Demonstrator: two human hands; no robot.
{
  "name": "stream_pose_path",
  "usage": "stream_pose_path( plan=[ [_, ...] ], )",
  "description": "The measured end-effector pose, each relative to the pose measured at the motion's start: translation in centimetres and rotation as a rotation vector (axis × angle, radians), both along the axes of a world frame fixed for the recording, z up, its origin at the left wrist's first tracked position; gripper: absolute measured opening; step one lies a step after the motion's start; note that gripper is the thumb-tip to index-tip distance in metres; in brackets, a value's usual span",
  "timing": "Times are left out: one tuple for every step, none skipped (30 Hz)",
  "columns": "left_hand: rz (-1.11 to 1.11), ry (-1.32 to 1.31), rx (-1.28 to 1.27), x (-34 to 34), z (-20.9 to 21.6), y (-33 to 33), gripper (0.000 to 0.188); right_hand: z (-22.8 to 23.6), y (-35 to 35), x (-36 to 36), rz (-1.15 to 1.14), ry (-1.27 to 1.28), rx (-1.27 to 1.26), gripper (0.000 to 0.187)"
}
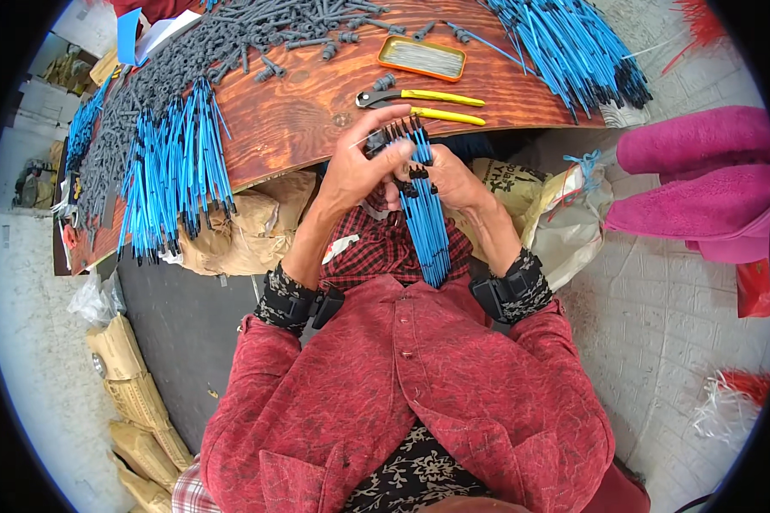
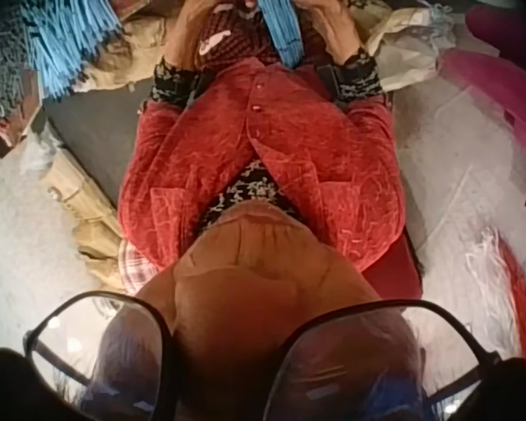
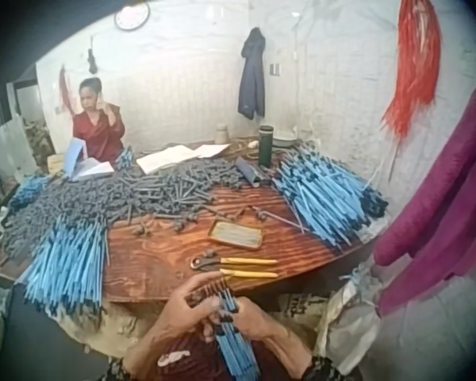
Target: Bundling blue plastic tubes using a connector and pliers at a workbench.
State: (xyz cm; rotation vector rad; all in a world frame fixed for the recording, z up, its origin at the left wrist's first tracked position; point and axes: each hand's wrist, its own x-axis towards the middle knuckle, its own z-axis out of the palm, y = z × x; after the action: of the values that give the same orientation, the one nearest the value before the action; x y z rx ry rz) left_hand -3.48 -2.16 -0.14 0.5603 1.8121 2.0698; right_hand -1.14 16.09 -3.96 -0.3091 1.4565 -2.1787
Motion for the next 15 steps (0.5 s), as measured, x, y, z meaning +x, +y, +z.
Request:
stream_pose_path(
  plan=[
    [0.044,-0.059,-0.033,-0.2,-0.1,0.1,0.056,0.0,0.0,0.1,-0.011,0.001,-0.024,0.030],
    [0.094,0.013,-0.040,-0.2,-0.5,0.5,0.046,0.2,0.1,0.2,0.009,-0.008,-0.012,0.029],
    [0.087,0.009,-0.042,-0.2,-0.6,0.9,0.046,0.0,0.3,0.2,0.002,-0.012,-0.014,0.029],
    [0.065,-0.019,-0.069,-0.2,-0.6,1.2,0.042,-0.4,0.3,0.2,0.009,-0.019,-0.042,0.028],
    [0.042,-0.046,-0.097,-0.2,-0.5,1.4,0.038,-0.8,0.4,0.1,0.016,-0.026,-0.070,0.026],
    [0.014,-0.096,-0.113,-0.1,0.4,1.5,0.036,-1.2,0.4,-0.1,0.031,-0.033,-0.085,0.027],
    [0.012,-0.101,-0.115,-0.2,0.2,1.5,0.036,-1.4,0.5,0.1,0.028,-0.038,-0.086,0.027],
    [-0.013,-0.102,-0.161,-0.6,-0.1,1.4,0.038,-1.5,0.6,0.2,0.046,0.024,-0.114,0.028],
    [-0.039,-0.099,-0.208,-0.8,0.0,1.4,0.039,-1.4,0.6,0.3,0.064,0.089,-0.143,0.029],
    [-0.044,-0.059,-0.208,-0.7,0.3,1.6,0.039,-1.5,0.6,0.3,0.062,0.093,-0.146,0.032],
    [-0.046,-0.060,-0.210,-0.7,0.7,1.6,0.039,-1.5,0.6,0.2,0.061,0.093,-0.148,0.032],
    [-0.043,-0.047,-0.216,-0.7,0.9,1.7,0.039,-1.7,0.6,0.2,0.066,0.051,-0.148,0.033],
    [-0.039,-0.034,-0.221,-0.6,1.0,1.7,0.038,-1.7,0.6,0.2,0.071,0.010,-0.148,0.033],
    [-0.040,-0.034,-0.222,-0.6,0.8,1.8,0.038,-1.7,0.6,0.1,0.070,0.010,-0.149,0.033],
    [-0.039,-0.052,-0.208,-0.7,0.6,1.7,0.038,-1.6,0.5,0.0,0.076,-0.029,-0.146,0.034]
  ],
)
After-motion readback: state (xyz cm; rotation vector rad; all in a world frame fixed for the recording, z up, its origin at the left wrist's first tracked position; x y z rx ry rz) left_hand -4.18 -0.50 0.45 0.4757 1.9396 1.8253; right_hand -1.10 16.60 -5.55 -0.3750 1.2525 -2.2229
